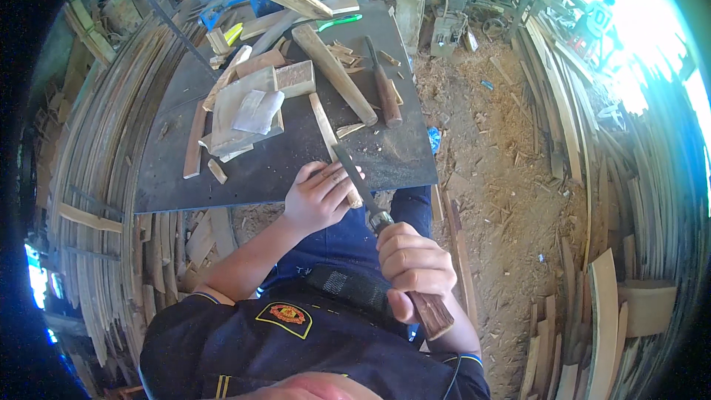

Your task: The person sits on the floor of a workshop and uses a chisel to carve and shape a small rectangular piece of wood. They then use a sanding block to smooth the edges and surfaces of the wood piece, repeatedly turning it over to work on different sides.

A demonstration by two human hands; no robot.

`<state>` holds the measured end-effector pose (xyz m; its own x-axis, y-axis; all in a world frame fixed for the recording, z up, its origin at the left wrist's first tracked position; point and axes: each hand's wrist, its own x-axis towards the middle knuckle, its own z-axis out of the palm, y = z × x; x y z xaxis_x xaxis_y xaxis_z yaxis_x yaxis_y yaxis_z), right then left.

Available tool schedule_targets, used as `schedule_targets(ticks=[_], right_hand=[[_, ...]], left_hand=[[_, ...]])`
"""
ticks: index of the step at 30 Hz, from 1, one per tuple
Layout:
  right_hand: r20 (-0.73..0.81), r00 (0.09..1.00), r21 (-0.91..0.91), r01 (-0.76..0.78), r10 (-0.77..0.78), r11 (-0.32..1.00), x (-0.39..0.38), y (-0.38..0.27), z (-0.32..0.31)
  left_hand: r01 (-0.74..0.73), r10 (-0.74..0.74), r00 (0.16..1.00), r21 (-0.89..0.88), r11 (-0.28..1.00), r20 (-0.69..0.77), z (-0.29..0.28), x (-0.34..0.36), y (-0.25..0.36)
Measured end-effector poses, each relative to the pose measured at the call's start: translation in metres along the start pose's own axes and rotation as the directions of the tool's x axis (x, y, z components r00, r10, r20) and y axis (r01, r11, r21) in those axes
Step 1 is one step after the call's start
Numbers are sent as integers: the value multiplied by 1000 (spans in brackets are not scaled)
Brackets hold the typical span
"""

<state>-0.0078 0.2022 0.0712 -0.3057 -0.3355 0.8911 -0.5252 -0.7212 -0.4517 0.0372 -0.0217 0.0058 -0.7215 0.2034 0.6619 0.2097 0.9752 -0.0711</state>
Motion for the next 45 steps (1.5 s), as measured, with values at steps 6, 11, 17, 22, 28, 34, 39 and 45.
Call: schedule_targets(ticks=[6, 11, 17, 22, 28, 34, 39, 45], right_hand=[[28, 999, 4, 40, -40, 999, 0, -2, 3], [-10, 1000, -17, 11, -11, 1000, 1, 0, 7], [27, 999, -19, 25, -25, 999, 0, 3, 10], [59, 998, -7, 34, -34, 999, 6, -5, 12], [66, 998, -70, 2, 3, 998, 8, 3, 22], [138, 990, -53, 24, -16, 998, 3, -12, 19], [75, 997, -93, -5, 12, 996, 9, 7, 20], [173, 984, -70, 54, -41, 996, 6, -9, 25]], left_hand=[[-26, 26, 999, -2, 1000, 31, 0, -2, 2], [11, -8, 999, -51, 999, 52, -4, -4, 1], [-1, 3, 1000, -65, 998, 28, -4, 2, 1], [-11, 13, 1000, -101, 995, 22, -4, 1, 1], [4, -7, 999, -100, 995, -32, -9, 5, 0], [-24, 20, 999, -121, 992, -35, -4, 0, 1], [28, -26, 999, -84, 996, 26, -2, -2, -2], [-24, 16, 998, -127, 992, -60, -6, -2, 3]])
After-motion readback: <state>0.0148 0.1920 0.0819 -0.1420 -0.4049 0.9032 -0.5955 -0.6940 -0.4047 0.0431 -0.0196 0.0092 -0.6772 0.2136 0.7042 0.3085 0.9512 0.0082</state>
